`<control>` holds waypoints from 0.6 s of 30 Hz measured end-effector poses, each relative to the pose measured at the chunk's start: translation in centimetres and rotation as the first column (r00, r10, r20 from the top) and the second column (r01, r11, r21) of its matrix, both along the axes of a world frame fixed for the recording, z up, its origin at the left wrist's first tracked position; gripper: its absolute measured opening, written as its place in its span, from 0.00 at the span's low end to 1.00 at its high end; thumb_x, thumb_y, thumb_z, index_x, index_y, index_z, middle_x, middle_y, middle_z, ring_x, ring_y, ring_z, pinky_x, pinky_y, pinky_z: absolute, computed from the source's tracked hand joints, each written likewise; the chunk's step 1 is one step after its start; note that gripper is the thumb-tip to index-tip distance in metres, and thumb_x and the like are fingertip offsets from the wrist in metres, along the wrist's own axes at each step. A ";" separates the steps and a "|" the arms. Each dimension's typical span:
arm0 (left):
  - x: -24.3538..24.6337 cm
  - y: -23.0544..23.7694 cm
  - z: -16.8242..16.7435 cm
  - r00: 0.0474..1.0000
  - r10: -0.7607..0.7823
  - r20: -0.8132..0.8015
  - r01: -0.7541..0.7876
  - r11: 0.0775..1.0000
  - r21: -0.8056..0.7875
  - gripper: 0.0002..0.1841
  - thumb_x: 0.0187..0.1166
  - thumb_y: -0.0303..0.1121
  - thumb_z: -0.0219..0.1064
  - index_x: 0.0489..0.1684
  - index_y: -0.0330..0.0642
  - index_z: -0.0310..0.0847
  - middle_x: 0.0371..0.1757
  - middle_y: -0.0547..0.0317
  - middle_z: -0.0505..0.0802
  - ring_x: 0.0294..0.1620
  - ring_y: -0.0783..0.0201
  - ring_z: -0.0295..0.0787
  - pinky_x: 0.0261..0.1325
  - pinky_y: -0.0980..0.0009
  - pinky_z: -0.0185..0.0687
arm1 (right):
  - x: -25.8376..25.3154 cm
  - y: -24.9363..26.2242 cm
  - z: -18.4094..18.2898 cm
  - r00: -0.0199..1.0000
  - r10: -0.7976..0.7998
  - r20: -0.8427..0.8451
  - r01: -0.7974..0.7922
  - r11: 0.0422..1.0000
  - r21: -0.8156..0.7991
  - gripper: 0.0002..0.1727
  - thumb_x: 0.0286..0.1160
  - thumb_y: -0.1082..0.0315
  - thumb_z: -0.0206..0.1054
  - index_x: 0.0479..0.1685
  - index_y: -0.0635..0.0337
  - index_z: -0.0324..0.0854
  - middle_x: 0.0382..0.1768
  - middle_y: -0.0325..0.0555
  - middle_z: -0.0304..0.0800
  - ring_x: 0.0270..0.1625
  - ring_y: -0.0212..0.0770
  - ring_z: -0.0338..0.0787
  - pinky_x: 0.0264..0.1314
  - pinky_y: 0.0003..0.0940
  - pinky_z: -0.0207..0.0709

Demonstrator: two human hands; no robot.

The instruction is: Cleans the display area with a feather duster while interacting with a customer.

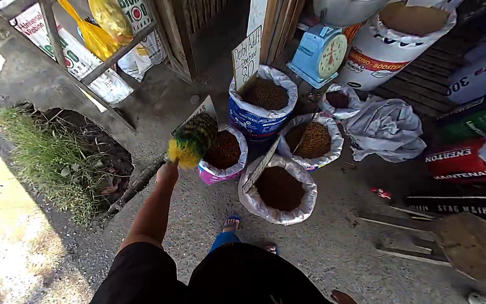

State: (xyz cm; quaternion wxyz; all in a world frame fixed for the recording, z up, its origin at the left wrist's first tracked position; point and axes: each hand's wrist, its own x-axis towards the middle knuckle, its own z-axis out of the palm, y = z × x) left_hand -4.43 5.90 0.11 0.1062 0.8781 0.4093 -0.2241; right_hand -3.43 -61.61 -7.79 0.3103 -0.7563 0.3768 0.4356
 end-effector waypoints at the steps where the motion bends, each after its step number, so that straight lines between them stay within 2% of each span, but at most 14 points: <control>1: -0.4 0.0 0.2 0.997 -0.015 -0.070 0.013 0.999 -0.029 0.30 0.83 0.27 0.58 0.87 0.62 0.71 0.72 0.38 0.86 0.67 0.34 0.86 0.62 0.33 0.82 | -0.1 -0.5 -1.3 1.000 0.016 0.014 -0.016 1.000 -0.005 0.26 0.94 0.63 0.50 0.83 0.71 0.65 0.82 0.69 0.69 0.82 0.59 0.74 0.81 0.55 0.68; 3: -0.7 -0.8 0.9 0.998 -0.017 -0.068 0.012 0.997 -0.078 0.25 0.86 0.32 0.56 0.82 0.62 0.76 0.71 0.41 0.88 0.70 0.37 0.85 0.66 0.33 0.80 | -0.1 -0.9 -1.8 0.997 0.058 0.055 -0.059 0.998 0.010 0.26 0.95 0.64 0.50 0.82 0.73 0.65 0.81 0.72 0.70 0.80 0.63 0.75 0.80 0.58 0.69; 5: -0.2 -1.7 2.1 0.991 0.045 0.123 -0.034 0.995 -0.090 0.22 0.92 0.36 0.52 0.82 0.57 0.76 0.69 0.40 0.89 0.70 0.37 0.86 0.70 0.34 0.78 | 0.3 -0.5 -1.6 0.992 0.084 0.092 -0.085 0.996 0.005 0.25 0.95 0.64 0.50 0.81 0.73 0.67 0.78 0.73 0.73 0.78 0.65 0.78 0.78 0.60 0.70; 7: 0.3 -2.4 2.3 0.926 0.104 0.363 -0.079 0.993 -0.082 0.21 0.93 0.38 0.53 0.82 0.49 0.77 0.67 0.38 0.90 0.69 0.36 0.87 0.72 0.36 0.77 | 0.3 0.3 -1.5 0.993 0.073 0.096 -0.074 0.997 0.006 0.24 0.95 0.64 0.51 0.79 0.73 0.69 0.78 0.73 0.73 0.79 0.67 0.77 0.78 0.62 0.68; 8: 0.9 -2.7 2.0 0.891 0.115 0.438 -0.086 0.993 -0.086 0.22 0.93 0.38 0.54 0.82 0.45 0.76 0.67 0.36 0.90 0.69 0.35 0.87 0.73 0.36 0.76 | 0.3 0.7 -1.3 0.993 0.081 0.081 -0.082 0.997 0.008 0.24 0.95 0.64 0.50 0.79 0.74 0.69 0.79 0.73 0.72 0.80 0.66 0.75 0.80 0.61 0.66; 10: 2.7 -3.8 1.8 0.862 0.186 0.472 -0.123 0.979 -0.163 0.22 0.92 0.38 0.56 0.81 0.40 0.76 0.65 0.32 0.90 0.68 0.34 0.87 0.73 0.35 0.75 | 0.6 1.1 -1.4 0.985 0.166 0.044 -0.166 0.986 -0.002 0.24 0.95 0.63 0.50 0.78 0.73 0.71 0.79 0.71 0.74 0.81 0.65 0.75 0.82 0.60 0.65; 11: 4.0 -4.8 2.3 0.852 0.255 0.458 -0.163 0.959 -0.231 0.22 0.91 0.39 0.58 0.78 0.39 0.79 0.62 0.33 0.91 0.64 0.37 0.89 0.70 0.37 0.77 | 0.8 1.3 -1.3 0.979 0.198 0.037 -0.198 0.980 0.005 0.24 0.95 0.63 0.51 0.78 0.72 0.72 0.79 0.70 0.74 0.82 0.64 0.75 0.83 0.60 0.65; 12: 5.4 -6.1 3.4 0.825 0.316 0.467 -0.191 0.936 -0.297 0.21 0.91 0.39 0.58 0.76 0.38 0.80 0.58 0.37 0.92 0.56 0.43 0.91 0.62 0.42 0.82 | 1.0 1.4 -1.2 0.974 0.218 0.059 -0.220 0.975 0.020 0.24 0.94 0.63 0.51 0.77 0.72 0.73 0.78 0.69 0.75 0.81 0.63 0.76 0.84 0.59 0.65; 13: 6.8 -8.0 4.6 0.768 0.380 0.515 -0.195 0.905 -0.377 0.20 0.92 0.38 0.58 0.75 0.37 0.79 0.47 0.42 0.91 0.39 0.53 0.87 0.45 0.53 0.83 | 1.0 1.3 -1.1 0.965 0.244 0.094 -0.248 0.968 0.035 0.24 0.94 0.63 0.52 0.77 0.71 0.73 0.77 0.69 0.76 0.81 0.63 0.76 0.85 0.59 0.64; 14: 8.1 -10.1 5.7 0.686 0.449 0.572 -0.171 0.864 -0.473 0.20 0.92 0.38 0.57 0.75 0.37 0.78 0.37 0.51 0.86 0.25 0.63 0.77 0.28 0.64 0.75 | 0.7 0.8 -1.2 0.959 0.251 0.134 -0.258 0.965 0.041 0.24 0.94 0.62 0.52 0.77 0.71 0.74 0.77 0.68 0.77 0.81 0.63 0.76 0.85 0.58 0.64; 16: 10.8 -14.8 8.2 0.568 0.545 0.616 -0.058 0.774 -0.631 0.21 0.93 0.36 0.56 0.78 0.35 0.72 0.33 0.59 0.82 0.19 0.73 0.69 0.20 0.74 0.67 | -0.4 -0.1 -1.1 0.968 0.162 0.190 -0.174 0.983 0.050 0.24 0.93 0.62 0.54 0.77 0.72 0.74 0.76 0.69 0.78 0.81 0.63 0.77 0.86 0.59 0.64; 18: 13.7 -18.7 9.8 0.572 0.529 0.627 0.065 0.733 -0.677 0.21 0.93 0.35 0.56 0.80 0.34 0.70 0.33 0.60 0.81 0.18 0.74 0.68 0.19 0.76 0.66 | -2.1 -0.9 -2.1 0.981 0.068 0.182 -0.081 0.994 0.067 0.25 0.92 0.61 0.56 0.77 0.70 0.74 0.76 0.69 0.78 0.81 0.63 0.77 0.85 0.60 0.64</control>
